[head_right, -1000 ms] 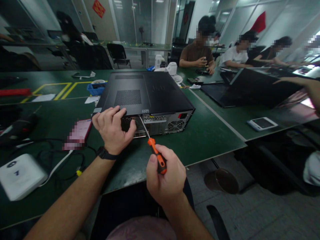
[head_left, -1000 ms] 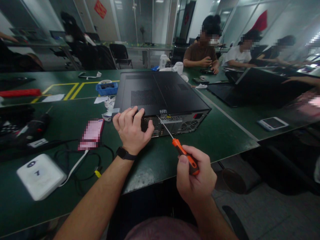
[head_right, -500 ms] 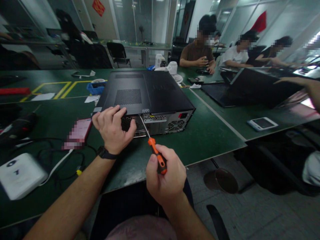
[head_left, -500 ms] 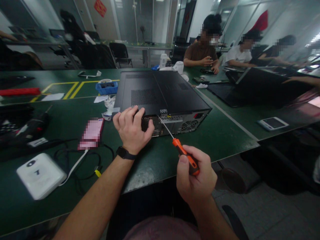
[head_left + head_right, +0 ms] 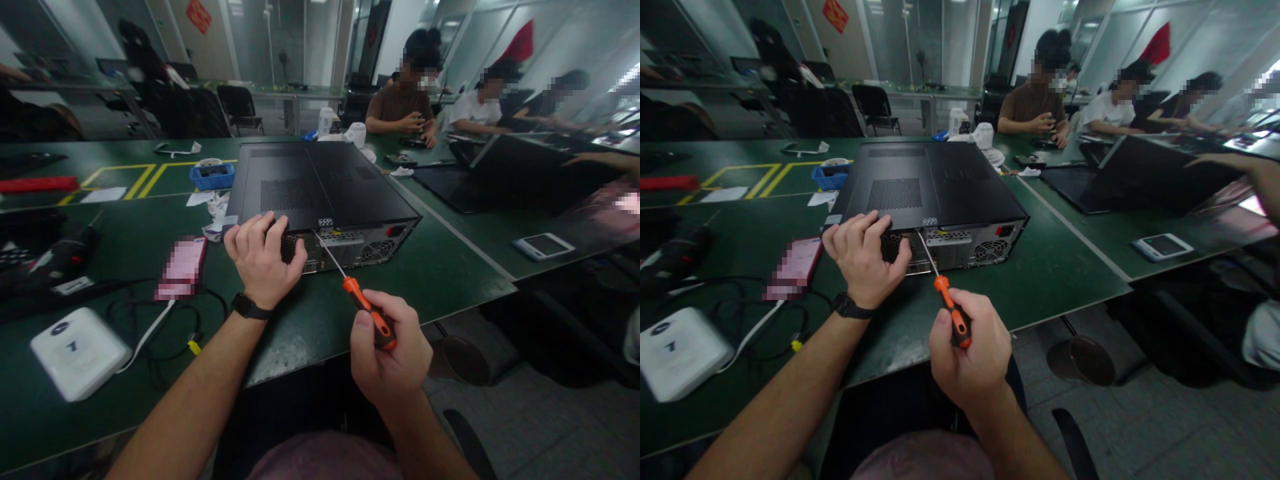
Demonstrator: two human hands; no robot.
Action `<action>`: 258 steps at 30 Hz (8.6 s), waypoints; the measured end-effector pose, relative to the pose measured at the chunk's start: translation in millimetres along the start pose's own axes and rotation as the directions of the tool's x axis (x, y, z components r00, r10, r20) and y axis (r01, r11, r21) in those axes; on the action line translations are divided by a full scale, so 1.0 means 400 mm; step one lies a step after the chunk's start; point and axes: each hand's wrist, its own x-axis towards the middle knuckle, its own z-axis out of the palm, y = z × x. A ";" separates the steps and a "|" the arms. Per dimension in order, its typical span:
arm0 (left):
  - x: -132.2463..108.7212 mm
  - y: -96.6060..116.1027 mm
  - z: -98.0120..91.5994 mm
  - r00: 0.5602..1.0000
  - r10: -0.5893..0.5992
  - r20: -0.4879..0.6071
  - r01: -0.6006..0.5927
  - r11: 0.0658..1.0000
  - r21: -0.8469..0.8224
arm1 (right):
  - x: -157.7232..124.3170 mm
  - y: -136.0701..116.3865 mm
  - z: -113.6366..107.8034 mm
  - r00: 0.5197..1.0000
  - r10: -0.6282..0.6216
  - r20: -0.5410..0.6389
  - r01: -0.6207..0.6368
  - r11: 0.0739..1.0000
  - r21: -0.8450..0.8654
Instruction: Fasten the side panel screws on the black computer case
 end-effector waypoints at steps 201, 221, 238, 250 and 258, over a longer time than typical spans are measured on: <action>-0.001 0.000 -0.002 1.000 0.016 -0.013 -0.017 1.000 -0.010 | -0.031 0.015 0.004 0.990 0.137 -0.012 -0.137 0.990 -0.020; 0.002 0.002 -0.005 0.996 -0.066 0.067 0.070 0.995 -0.069 | -0.013 -0.001 -0.004 0.996 0.092 0.002 -0.092 0.994 -0.064; 0.000 -0.001 -0.003 1.000 0.017 -0.011 -0.017 1.000 0.015 | -0.016 0.003 -0.003 0.992 0.128 -0.017 -0.128 0.989 -0.071; 0.000 -0.001 -0.002 1.000 -0.012 0.017 0.012 1.000 -0.011 | -0.010 0.002 0.000 0.996 0.085 -0.031 -0.087 0.994 -0.062; 0.000 0.000 -0.003 1.000 0.009 -0.004 -0.009 1.000 -0.023 | -0.018 0.010 0.002 0.994 0.104 -0.027 -0.105 0.994 -0.034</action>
